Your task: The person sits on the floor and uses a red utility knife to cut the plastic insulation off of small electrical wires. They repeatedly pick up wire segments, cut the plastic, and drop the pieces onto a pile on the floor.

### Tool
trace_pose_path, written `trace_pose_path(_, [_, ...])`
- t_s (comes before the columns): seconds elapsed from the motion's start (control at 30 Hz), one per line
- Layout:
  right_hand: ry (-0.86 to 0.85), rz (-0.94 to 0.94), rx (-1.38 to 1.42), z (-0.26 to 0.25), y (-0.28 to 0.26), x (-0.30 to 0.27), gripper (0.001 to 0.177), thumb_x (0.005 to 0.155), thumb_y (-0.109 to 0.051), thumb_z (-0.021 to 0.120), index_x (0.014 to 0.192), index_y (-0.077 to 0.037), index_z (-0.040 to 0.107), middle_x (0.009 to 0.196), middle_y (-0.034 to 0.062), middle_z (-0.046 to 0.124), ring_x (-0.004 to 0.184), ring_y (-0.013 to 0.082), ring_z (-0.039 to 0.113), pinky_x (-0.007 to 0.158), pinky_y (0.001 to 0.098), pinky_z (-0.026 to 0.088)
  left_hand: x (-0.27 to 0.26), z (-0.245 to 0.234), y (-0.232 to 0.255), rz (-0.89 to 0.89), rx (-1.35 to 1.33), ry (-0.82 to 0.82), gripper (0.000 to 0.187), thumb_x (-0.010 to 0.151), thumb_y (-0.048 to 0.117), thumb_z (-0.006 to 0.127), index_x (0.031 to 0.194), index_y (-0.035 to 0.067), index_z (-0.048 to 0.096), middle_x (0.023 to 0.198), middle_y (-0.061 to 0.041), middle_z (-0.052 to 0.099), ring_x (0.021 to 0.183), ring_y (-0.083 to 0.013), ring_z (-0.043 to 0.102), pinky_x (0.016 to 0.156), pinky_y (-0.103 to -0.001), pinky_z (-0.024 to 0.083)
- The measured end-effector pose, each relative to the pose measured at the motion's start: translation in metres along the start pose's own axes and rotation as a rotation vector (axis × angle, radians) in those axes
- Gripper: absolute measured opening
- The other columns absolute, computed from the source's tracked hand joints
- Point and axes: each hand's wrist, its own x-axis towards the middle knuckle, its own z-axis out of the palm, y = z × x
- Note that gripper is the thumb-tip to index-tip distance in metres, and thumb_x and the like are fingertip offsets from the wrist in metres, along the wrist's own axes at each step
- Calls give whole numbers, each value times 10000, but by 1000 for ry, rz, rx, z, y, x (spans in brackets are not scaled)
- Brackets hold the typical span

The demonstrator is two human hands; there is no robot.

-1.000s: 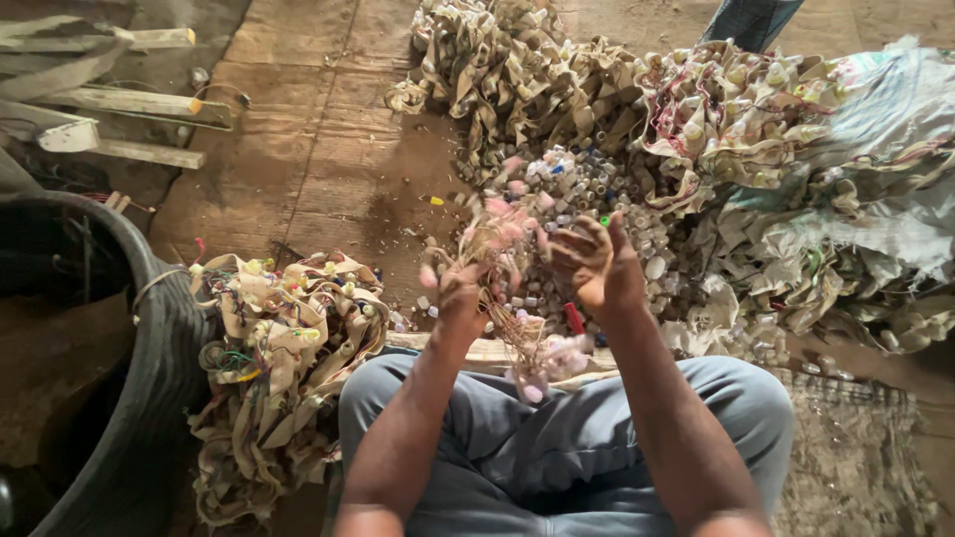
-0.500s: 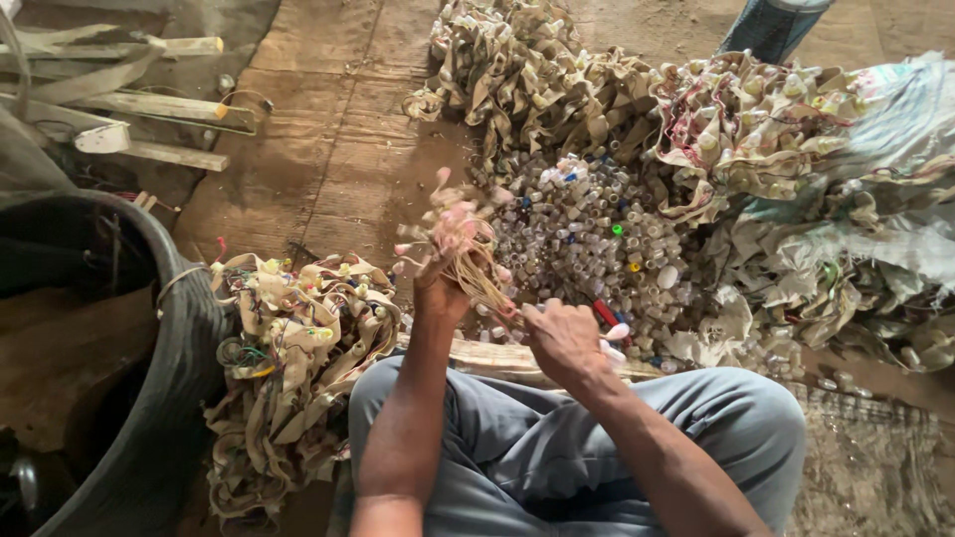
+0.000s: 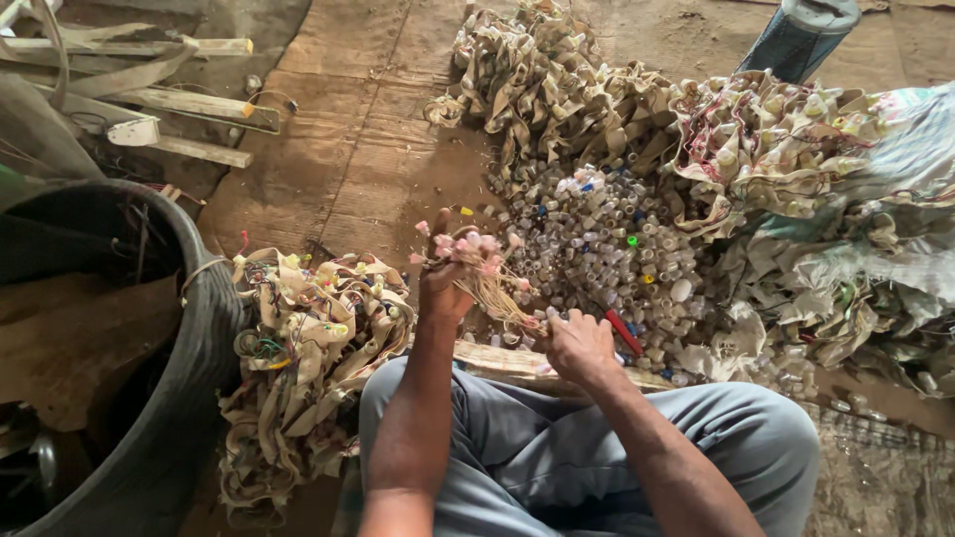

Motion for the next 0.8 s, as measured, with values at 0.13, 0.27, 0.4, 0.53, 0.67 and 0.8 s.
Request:
trace_pose_path(0.13, [273,-233,298,7,11,18,743,763,-315,856,1404,-125,531,1259,239,549,1133,391,574,933,503,486,-1,1,-3,-36,86,41,887,777,-47,702,1598,127,417,1290,-189,683,1201,-332,643,1089,-499,516])
trace_pose_path(0.27, [653,-290,1027,1,21,27,580,878,-139,664,1436,-60,532,1331,161,632,1162,248,695,1015,371,576,-4,2,-7,-74,248,-45,954,743,-87,655,1637,108,388,1409,-218,630,1310,-303,590,1096,-413,486])
trace_pose_path(0.4, [494,-335,1353,-17,13,23,491,978,-83,658,1451,-47,531,1117,142,667,938,184,680,810,293,577,-5,11,-13,-154,418,-149,846,867,-130,592,1624,137,327,1494,-233,552,1357,-264,563,1095,-379,516])
trace_pose_path(0.53, [413,-454,1167,-23,3,19,341,1003,-115,622,1338,-48,625,974,63,754,854,112,711,762,267,589,-11,20,-17,-269,499,-262,875,880,-140,578,1633,173,263,1568,-197,489,1291,-244,570,937,-317,519])
trace_pose_path(0.67, [352,-228,1443,-17,7,32,251,1011,-205,663,1139,-1,732,855,29,712,707,57,617,587,237,497,-11,23,-10,-359,223,-157,852,879,-10,640,1639,137,283,1534,-223,528,1238,-298,616,909,-376,542])
trace_pose_path(0.8, [334,-91,1478,-10,19,39,306,1021,-260,692,1110,31,729,699,42,623,540,83,487,461,257,373,0,22,-2,-357,-111,-40,803,883,203,727,1590,110,356,1398,-250,587,1246,-381,626,1061,-505,555])
